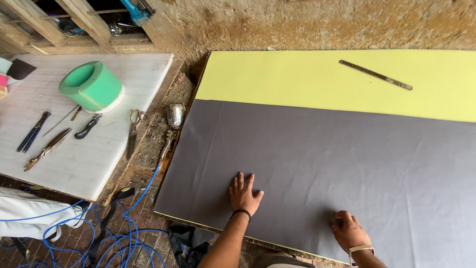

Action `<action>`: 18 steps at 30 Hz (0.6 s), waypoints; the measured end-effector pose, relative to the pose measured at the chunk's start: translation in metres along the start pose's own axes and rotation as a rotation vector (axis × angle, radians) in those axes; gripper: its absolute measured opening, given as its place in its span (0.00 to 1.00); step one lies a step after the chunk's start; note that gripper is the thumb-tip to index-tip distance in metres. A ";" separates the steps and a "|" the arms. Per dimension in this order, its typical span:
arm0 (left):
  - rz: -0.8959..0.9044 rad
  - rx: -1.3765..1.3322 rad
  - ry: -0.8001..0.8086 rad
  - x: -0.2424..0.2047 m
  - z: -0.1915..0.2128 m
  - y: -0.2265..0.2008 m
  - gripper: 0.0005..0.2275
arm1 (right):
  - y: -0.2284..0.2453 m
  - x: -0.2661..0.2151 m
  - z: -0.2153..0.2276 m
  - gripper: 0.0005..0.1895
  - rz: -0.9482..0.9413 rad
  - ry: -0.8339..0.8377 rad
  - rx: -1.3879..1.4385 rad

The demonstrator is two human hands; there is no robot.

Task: The person sprays adhesive onto a yellow foam sheet, then places and smooths a gray fabric sheet over it. The person repeats the process with another foam and fabric sheet, aligning and pressing the fabric to adhere it to the foam.

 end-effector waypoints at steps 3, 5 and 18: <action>0.027 0.021 0.039 -0.021 0.000 0.019 0.36 | -0.001 0.024 0.021 0.26 0.034 -0.043 0.034; 0.088 0.016 0.046 -0.038 0.012 0.057 0.36 | 0.021 0.042 0.020 0.28 0.060 -0.076 0.072; 0.122 0.004 0.144 -0.069 0.020 0.137 0.34 | -0.003 -0.040 -0.030 0.37 -0.037 -0.090 0.037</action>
Point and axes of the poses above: each hand's wrist, its own x-axis towards the middle knuckle, its own z-axis out of the back of the hand, y = z × x, the point moved 9 cm from there along x, towards the middle knuckle, and after that the axes turned 7 degrees about -x, right-handed, at the moved point
